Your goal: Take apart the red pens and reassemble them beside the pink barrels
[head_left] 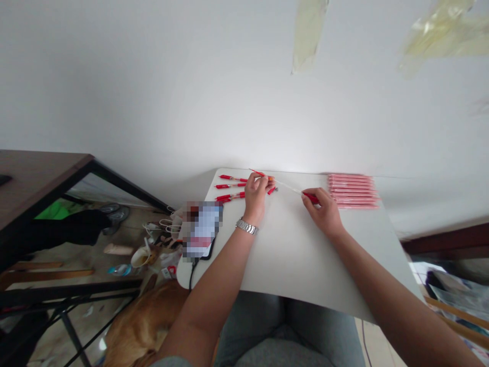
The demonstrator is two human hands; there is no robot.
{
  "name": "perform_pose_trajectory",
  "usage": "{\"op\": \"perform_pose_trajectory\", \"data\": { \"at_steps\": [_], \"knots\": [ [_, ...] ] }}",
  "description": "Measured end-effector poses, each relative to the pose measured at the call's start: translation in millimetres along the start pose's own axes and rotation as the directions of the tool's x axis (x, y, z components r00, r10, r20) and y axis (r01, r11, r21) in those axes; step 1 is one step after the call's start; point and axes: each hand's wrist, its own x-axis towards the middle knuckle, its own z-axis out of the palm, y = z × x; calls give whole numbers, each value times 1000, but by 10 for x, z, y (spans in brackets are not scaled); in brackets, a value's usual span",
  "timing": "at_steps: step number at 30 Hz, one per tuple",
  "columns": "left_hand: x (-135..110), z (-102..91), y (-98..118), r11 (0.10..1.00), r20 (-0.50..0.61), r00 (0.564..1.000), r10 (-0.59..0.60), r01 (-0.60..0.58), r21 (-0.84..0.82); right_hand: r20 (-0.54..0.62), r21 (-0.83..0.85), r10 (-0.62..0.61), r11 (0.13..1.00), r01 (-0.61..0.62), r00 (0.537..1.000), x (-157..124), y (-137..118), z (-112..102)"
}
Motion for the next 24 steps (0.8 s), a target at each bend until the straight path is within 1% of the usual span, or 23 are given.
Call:
{"op": "perform_pose_trajectory", "data": {
  "at_steps": [4,11,15,18,24],
  "knots": [
    [-34,21,-3,1000,35,999,-2,1,15,13,9,-13,1000,13,1000,-4,11,10],
    [-76,25,-12,998,170,985,13,-23,55,28,3,5,1000,-6,1000,-13,24,27],
    [-95,30,-18,997,260,965,-22,3,72,42,17,32,999,-33,999,-22,34,39],
    [-101,33,-12,997,272,961,-53,35,68,42,17,39,999,-39,998,-26,39,44],
    [-76,17,-8,997,231,970,-81,83,3,41,23,50,998,-51,998,-26,37,40]
  ]
}}
